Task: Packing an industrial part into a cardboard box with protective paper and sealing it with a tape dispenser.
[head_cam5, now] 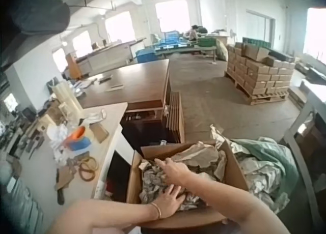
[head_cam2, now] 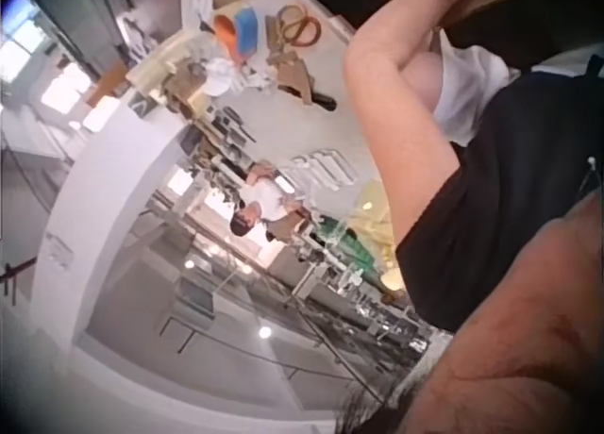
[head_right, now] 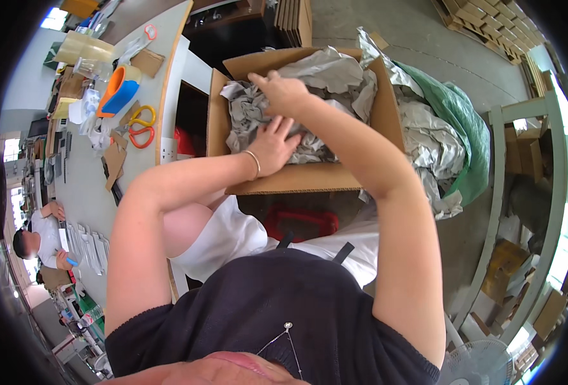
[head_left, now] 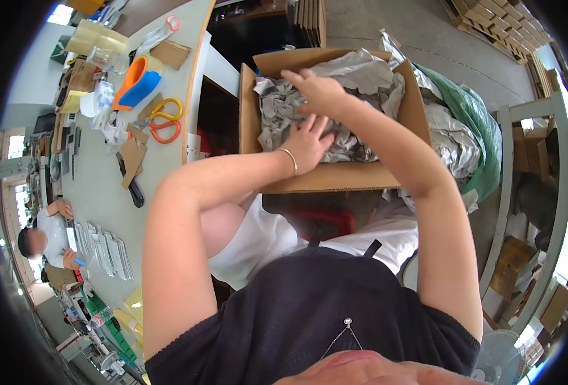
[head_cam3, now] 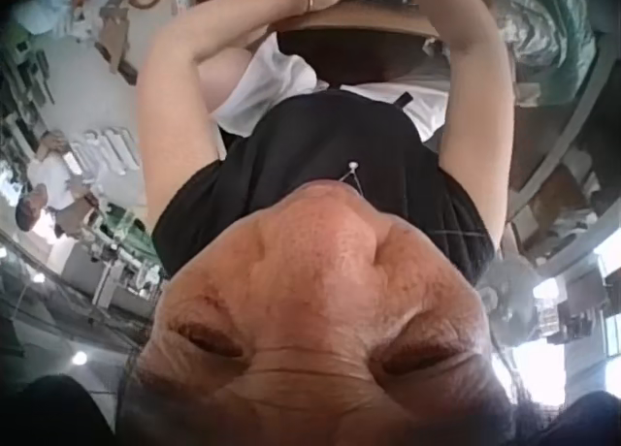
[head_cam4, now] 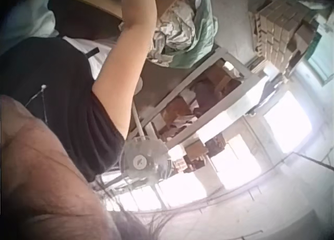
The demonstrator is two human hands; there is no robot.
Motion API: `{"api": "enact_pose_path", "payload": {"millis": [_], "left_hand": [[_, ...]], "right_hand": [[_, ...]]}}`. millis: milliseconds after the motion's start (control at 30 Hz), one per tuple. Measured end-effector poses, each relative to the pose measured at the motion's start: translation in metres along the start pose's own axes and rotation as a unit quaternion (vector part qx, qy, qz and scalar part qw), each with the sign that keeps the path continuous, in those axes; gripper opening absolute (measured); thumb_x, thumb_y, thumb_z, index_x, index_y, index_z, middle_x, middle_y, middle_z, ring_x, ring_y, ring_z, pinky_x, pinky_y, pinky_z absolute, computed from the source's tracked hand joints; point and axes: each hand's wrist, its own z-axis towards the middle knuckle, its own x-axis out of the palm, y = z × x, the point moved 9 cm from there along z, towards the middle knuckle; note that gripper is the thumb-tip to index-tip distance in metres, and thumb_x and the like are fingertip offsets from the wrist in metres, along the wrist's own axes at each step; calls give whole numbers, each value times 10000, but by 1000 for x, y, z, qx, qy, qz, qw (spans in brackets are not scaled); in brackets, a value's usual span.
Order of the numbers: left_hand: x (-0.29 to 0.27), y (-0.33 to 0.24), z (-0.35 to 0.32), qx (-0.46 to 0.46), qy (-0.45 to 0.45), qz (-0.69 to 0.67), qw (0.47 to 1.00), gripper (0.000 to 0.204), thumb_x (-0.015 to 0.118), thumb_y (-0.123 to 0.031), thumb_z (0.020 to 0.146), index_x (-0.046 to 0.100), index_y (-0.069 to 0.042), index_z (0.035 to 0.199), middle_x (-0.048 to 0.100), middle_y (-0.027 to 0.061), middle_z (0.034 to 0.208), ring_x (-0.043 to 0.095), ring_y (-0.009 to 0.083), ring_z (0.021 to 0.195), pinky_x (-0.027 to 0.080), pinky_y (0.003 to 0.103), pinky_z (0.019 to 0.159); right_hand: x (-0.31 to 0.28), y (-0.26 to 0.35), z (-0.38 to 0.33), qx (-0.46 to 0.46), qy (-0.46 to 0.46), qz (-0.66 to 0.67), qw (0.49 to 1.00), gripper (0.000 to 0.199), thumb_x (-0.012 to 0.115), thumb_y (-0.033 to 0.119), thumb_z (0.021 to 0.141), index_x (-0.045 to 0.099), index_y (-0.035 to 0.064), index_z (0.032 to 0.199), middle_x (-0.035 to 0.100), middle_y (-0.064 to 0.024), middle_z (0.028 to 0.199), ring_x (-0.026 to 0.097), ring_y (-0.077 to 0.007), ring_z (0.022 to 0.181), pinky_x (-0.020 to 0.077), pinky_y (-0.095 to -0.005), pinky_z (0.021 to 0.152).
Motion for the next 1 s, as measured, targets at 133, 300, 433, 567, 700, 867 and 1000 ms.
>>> {"api": "enact_pose_path", "payload": {"millis": [133, 300, 433, 567, 700, 867, 1000], "left_hand": [[25, -7, -11, -6, 41, 6, 999, 357, 479, -249, 840, 556, -105, 1158, 279, 203, 1386, 247, 434, 1270, 337, 629, 879], [23, -8, -11, -4, 29, -39, 999, 392, 500, -257, 840, 510, -54, 1176, 314, 209, 1331, 228, 448, 1272, 325, 642, 897], [35, -1, -4, -17, 51, -58, 997, 479, 536, -260, 809, 427, -76, 1237, 350, 209, 1273, 314, 445, 1179, 338, 639, 872], [44, 3, -5, -25, 36, -137, 990, 504, 545, -266, 796, 426, -79, 1249, 341, 200, 1281, 319, 444, 1158, 331, 625, 848], [47, 13, -13, -44, 84, -80, 992, 509, 513, -318, 817, 453, -61, 1253, 289, 186, 1365, 224, 404, 1280, 314, 618, 916], [12, -5, 7, 14, 98, 34, 994, 402, 505, -337, 828, 545, -66, 1124, 317, 195, 1380, 321, 390, 1248, 307, 578, 920], [-59, 26, 43, 21, -109, 32, 993, 148, 534, -185, 689, 554, -129, 824, 581, 33, 1012, 453, 279, 1162, 245, 579, 947]], "right_hand": [[26, -1, 39, 56, -58, 10, 997, 405, 674, 115, 685, 478, 74, 1037, 549, -184, 1012, 602, -359, 886, 503, -426, 711], [40, -14, 62, 54, -179, 7, 982, 419, 625, 50, 692, 471, 114, 1077, 553, -170, 991, 612, -376, 750, 513, -439, 618], [77, -4, 80, -35, -131, -159, 978, 337, 541, 71, 756, 475, 7, 1081, 582, -171, 896, 643, -260, 600, 524, -340, 485], [84, -13, 77, -6, -131, -124, 984, 312, 544, 100, 761, 491, 16, 1057, 573, -187, 931, 647, -272, 634, 532, -354, 519], [31, 35, 32, -93, -179, -205, 958, 400, 554, 141, 755, 503, 38, 1138, 539, -160, 1066, 613, -254, 753, 477, -351, 689], [0, -43, -37, 25, -50, -200, 978, 589, 525, 457, 806, 409, 192, 1320, 393, -66, 1360, 354, -256, 1245, 251, -489, 994], [63, -103, -55, 103, 60, -129, 984, 620, 357, 530, 879, 239, 249, 1419, 178, -36, 1492, 149, -246, 1368, 135, -485, 1068]]}}
